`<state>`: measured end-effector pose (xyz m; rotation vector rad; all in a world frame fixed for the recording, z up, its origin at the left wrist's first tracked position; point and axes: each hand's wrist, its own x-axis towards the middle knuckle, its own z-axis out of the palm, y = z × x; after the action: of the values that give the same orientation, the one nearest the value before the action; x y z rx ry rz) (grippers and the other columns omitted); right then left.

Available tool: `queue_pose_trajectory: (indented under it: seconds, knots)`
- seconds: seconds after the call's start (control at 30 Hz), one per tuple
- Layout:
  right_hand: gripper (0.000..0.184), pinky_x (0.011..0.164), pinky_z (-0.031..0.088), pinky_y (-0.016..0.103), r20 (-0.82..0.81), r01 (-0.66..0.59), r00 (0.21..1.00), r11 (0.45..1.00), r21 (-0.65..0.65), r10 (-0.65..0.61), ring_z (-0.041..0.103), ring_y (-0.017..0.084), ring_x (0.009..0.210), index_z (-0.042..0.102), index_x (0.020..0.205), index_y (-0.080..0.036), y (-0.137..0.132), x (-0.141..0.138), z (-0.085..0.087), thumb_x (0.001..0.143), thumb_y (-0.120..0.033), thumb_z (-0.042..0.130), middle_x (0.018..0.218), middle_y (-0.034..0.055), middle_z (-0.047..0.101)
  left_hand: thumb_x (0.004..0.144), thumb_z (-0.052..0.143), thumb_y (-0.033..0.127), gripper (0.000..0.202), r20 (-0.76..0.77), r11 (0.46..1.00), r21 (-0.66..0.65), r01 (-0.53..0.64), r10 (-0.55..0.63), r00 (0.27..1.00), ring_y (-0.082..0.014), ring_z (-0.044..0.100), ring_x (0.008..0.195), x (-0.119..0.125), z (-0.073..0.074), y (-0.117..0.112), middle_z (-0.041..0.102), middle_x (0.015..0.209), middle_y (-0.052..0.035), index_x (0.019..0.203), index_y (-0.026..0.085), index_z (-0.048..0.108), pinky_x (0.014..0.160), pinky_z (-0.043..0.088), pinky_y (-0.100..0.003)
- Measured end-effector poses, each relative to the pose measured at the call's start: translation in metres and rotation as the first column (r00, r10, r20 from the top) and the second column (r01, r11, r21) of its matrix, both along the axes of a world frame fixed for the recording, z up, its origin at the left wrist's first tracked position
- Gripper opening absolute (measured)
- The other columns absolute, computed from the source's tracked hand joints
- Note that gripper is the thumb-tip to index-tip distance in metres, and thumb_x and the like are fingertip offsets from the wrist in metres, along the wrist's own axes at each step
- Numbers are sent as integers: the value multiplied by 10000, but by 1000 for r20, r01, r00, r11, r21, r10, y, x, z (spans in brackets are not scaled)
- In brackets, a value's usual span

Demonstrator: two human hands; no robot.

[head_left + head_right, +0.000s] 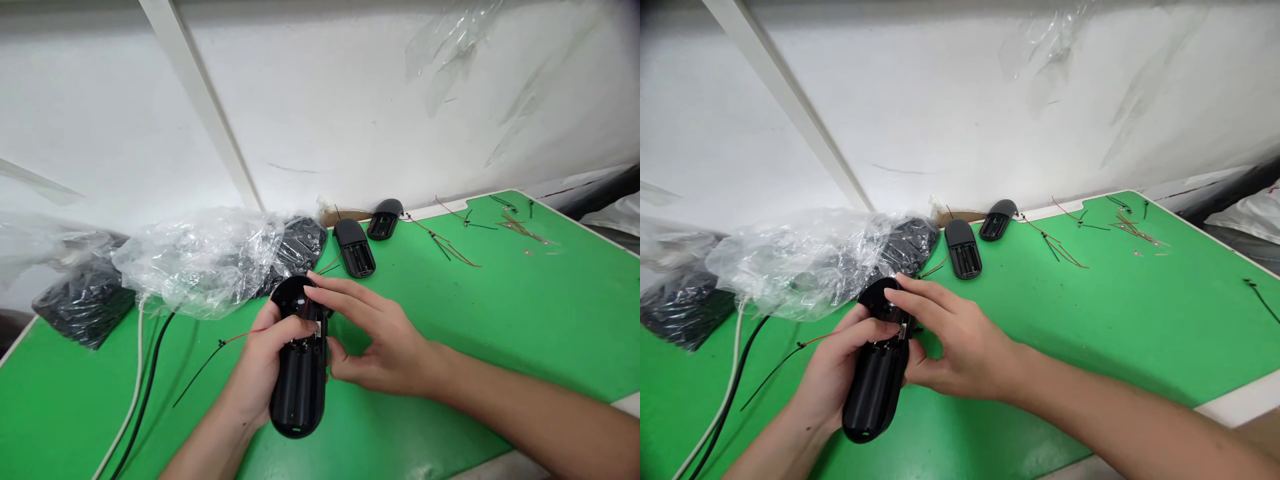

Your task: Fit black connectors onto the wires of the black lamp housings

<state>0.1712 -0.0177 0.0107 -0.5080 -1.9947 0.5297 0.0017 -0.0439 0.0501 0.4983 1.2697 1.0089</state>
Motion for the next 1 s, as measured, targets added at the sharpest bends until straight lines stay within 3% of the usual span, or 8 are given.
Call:
queue_pose_trajectory:
  seconds: [0.1, 0.23, 0.37, 0.5, 0.63, 0.73, 1.0]
  knots:
    - [622, 1158, 442, 335, -20, -13, 1000, 998, -59, 12, 499, 200, 1356, 479, 1449, -77, 0, 0, 2, 842, -53, 611, 1425, 169, 522, 546, 814, 246, 460, -10, 999, 14, -42, 42, 999, -171, 590, 477, 1, 1, 1, 627, 639, 5, 948, 197, 595, 410, 490, -248]
    - [638, 960, 505, 327, -77, -40, 997, 969, -245, 22, 529, 167, 1083, 461, 1458, -137, 0, 0, 5, 848, -70, 634, 1171, 88, 545, 549, 803, 291, 436, -62, 995, 27, -99, 100, 993, -197, 584, 467, 1, 3, 3, 611, 625, 8, 915, 199, 584, 401, 526, -328]
    - [691, 890, 486, 344, -121, -160, 985, 920, -357, 125, 492, 166, 987, 410, 1474, -151, -2, 1, 7, 849, -150, 705, 1119, 73, 500, 569, 796, 295, 406, -65, 993, 64, -103, 107, 992, -209, 612, 514, 0, 3, 5, 619, 637, -11, 897, 184, 584, 416, 506, -293]
    - [852, 883, 477, 343, -92, -207, 978, 905, -373, 186, 481, 173, 1003, 363, 1519, -193, -2, 3, 5, 810, -284, 824, 1140, 70, 474, 597, 789, 285, 396, -39, 994, 66, -82, 85, 996, -241, 654, 548, -2, 2, 3, 654, 663, -38, 896, 182, 549, 445, 520, -297]
    - [1131, 886, 491, 317, -50, -227, 973, 901, -370, 225, 459, 177, 1034, 307, 1563, -266, -1, 3, 2, 642, -376, 955, 1183, 64, 435, 614, 784, 296, 421, -42, 997, 51, -63, 66, 997, -253, 644, 539, -2, 3, 2, 669, 694, -39, 940, 198, 535, 427, 552, -373]
    - [1272, 932, 501, 323, -27, -243, 968, 899, -365, 250, 439, 187, 1070, 259, 1591, -301, 0, 1, -2, 555, -411, 990, 1232, 72, 398, 630, 779, 290, 426, -36, 997, 53, -48, 50, 998, -251, 654, 555, -2, 3, 2, 685, 720, -43, 968, 202, 536, 437, 558, -364]
    - [1211, 850, 546, 312, -65, -254, 967, 893, -372, 248, 439, 189, 1026, 241, 1588, -322, -4, -3, -4, 619, -414, 962, 1217, 87, 374, 658, 790, 313, 434, -43, 997, 59, -41, 43, 998, -245, 654, 562, -1, 2, 2, 684, 697, -44, 1004, 202, 553, 434, 556, -346]
